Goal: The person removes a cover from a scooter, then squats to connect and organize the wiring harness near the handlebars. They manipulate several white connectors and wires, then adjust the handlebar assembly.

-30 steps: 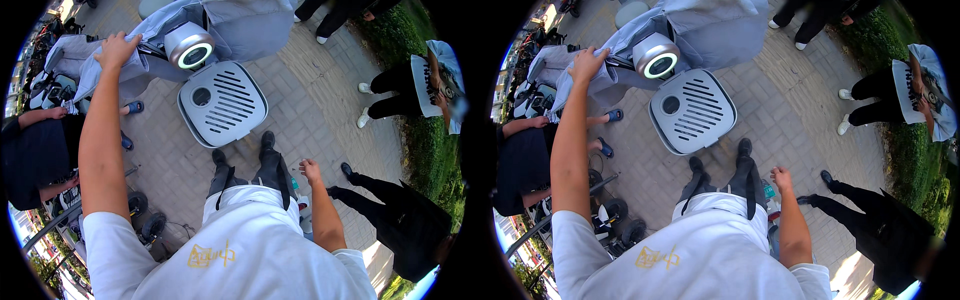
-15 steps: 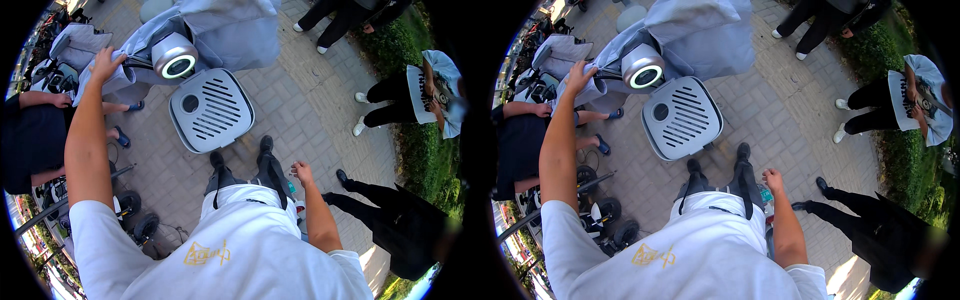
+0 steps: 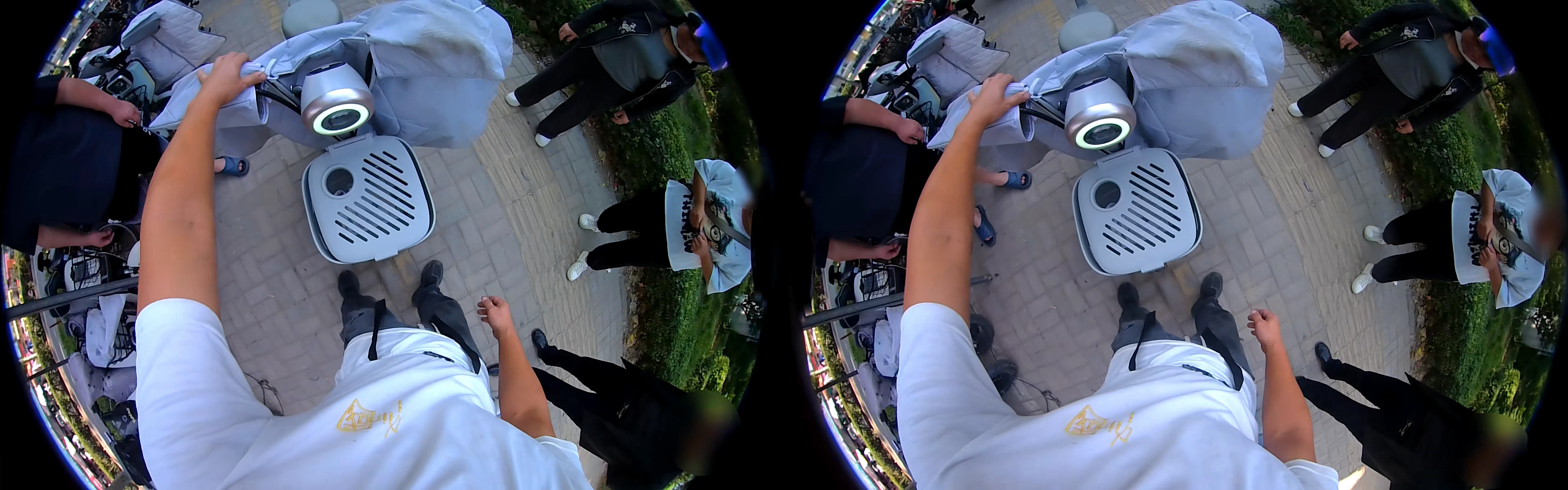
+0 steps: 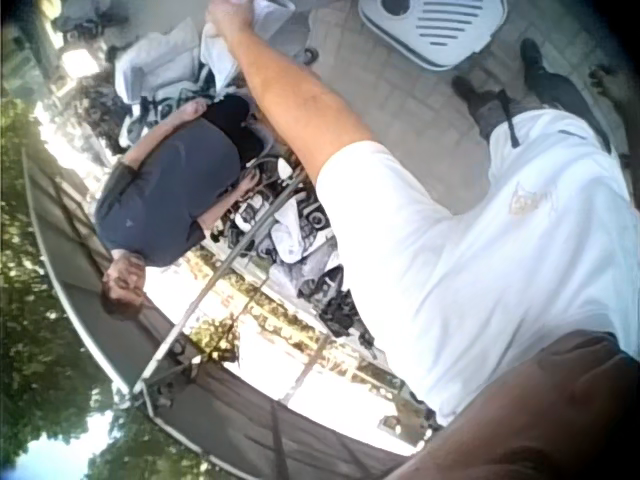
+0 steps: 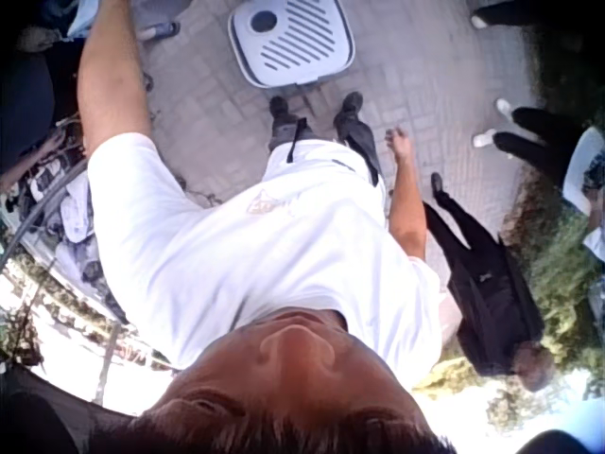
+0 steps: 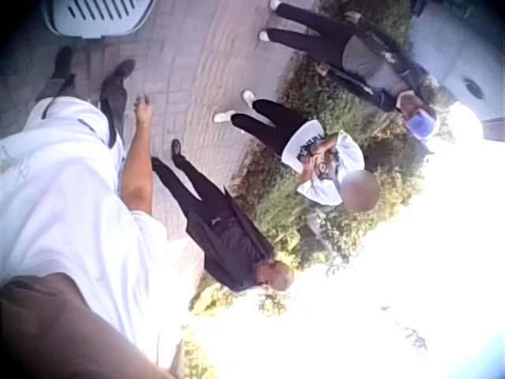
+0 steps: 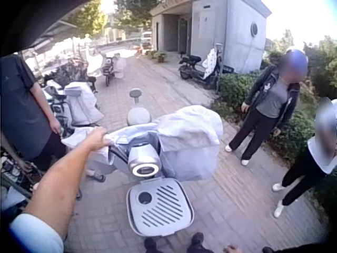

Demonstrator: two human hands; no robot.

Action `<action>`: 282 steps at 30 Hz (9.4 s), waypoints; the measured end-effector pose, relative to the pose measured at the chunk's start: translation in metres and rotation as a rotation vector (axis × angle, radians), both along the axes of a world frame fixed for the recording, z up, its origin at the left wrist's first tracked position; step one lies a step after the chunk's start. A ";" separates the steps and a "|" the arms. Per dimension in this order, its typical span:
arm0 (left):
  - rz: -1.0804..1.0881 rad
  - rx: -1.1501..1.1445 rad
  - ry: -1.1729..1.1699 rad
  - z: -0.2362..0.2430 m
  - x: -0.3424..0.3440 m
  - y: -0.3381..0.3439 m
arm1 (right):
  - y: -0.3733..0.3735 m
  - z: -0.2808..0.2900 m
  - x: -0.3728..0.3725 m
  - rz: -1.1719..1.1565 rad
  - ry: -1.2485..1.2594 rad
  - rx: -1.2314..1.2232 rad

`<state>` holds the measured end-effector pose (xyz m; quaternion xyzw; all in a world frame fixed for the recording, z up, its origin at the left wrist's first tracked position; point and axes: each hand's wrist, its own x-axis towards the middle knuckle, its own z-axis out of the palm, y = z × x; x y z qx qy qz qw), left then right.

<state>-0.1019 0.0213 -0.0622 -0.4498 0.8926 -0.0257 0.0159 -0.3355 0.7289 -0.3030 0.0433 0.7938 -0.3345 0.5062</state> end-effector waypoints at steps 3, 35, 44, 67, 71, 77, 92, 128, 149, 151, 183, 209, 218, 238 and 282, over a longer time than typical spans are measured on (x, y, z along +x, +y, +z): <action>0.001 -0.004 0.010 0.002 0.002 0.003 | -0.001 -0.003 0.002 0.031 -0.012 0.016; -0.006 0.012 0.047 -0.002 0.003 -0.003 | -0.003 -0.013 -0.004 0.079 -0.008 0.025; 0.017 0.024 0.021 0.003 0.003 0.000 | -0.007 -0.013 -0.006 0.102 -0.002 0.036; 0.071 0.084 0.043 0.010 0.002 0.009 | -0.012 -0.009 -0.001 0.106 0.018 0.032; 0.117 -0.052 0.035 0.007 0.004 0.021 | -0.008 -0.008 0.004 0.119 0.018 0.040; 0.365 -0.241 0.117 -0.004 -0.002 0.052 | 0.001 -0.020 0.010 0.096 0.011 0.042; 0.370 -0.214 0.175 -0.030 0.024 0.037 | -0.001 -0.020 0.028 0.023 -0.031 -0.013; 0.369 -0.138 0.165 -0.024 0.021 0.042 | 0.032 -0.019 0.063 -0.062 -0.014 0.028; 0.322 -0.050 0.142 -0.010 0.022 0.058 | 0.132 -0.046 0.294 -0.388 0.142 -0.016; 0.426 -0.005 0.097 -0.004 0.029 0.060 | 0.141 -0.023 0.294 -0.454 0.107 -0.004; 0.247 1.179 0.232 -0.215 0.311 0.548 | 0.346 -0.059 0.444 -0.426 -0.212 0.044; 0.214 1.077 0.066 -0.248 0.438 0.651 | 0.440 -0.045 0.538 -0.606 -0.170 0.021; 0.090 1.080 0.034 -0.233 0.420 0.708 | 0.473 -0.062 0.523 -0.564 -0.222 -0.019; 0.191 1.043 0.023 -0.226 0.442 0.729 | 0.474 -0.072 0.493 -0.479 -0.217 -0.057; 0.050 1.173 -0.134 -0.280 0.518 0.688 | 0.461 -0.031 0.667 -0.767 -0.086 0.082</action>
